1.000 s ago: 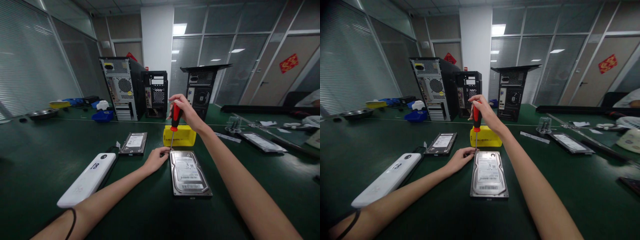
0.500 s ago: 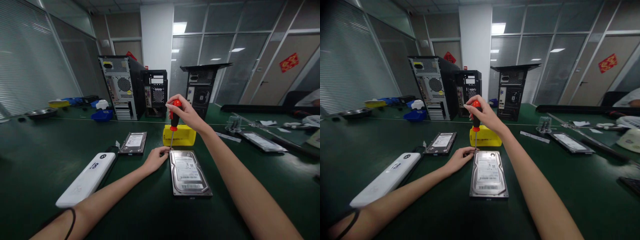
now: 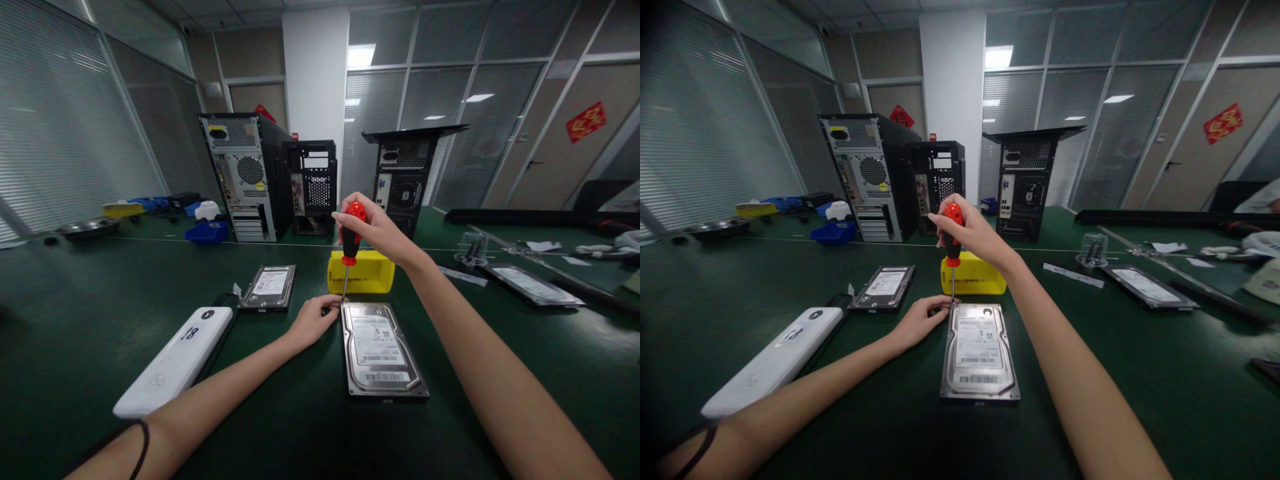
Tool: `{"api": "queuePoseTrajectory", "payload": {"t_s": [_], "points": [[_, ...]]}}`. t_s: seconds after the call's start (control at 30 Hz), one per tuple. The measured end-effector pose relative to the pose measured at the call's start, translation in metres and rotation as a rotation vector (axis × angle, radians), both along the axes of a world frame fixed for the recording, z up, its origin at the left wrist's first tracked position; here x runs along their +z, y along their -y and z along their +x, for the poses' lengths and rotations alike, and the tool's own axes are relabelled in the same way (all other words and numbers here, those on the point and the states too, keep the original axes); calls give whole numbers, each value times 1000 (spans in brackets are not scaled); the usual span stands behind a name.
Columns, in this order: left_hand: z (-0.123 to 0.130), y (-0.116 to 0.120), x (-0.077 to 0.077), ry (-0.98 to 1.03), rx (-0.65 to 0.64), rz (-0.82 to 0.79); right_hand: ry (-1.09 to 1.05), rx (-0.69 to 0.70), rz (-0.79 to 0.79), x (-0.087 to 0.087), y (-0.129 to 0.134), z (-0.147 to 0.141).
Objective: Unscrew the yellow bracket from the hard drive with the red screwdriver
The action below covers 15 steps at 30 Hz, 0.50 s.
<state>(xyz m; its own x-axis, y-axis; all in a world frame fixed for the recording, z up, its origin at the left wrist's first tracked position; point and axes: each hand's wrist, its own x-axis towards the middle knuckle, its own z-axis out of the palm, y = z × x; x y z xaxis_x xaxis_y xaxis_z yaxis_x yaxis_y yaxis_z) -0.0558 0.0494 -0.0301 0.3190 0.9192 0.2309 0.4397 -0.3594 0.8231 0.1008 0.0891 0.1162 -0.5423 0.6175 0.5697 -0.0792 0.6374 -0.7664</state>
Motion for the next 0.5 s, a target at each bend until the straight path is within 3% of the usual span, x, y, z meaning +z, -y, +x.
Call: {"api": "queuePoseTrajectory", "payload": {"t_s": [0.17, 0.33, 0.5], "points": [[-1, -1, -2, 8, -8, 7, -4, 55, -87, -2, -3, 3], [0, -1, -1, 12, -16, 5, -56, -68, 3, -3, -5, 1], [-1, -3, -4, 10, -19, 9, -91, 39, -67, -3, -7, 0]]}}
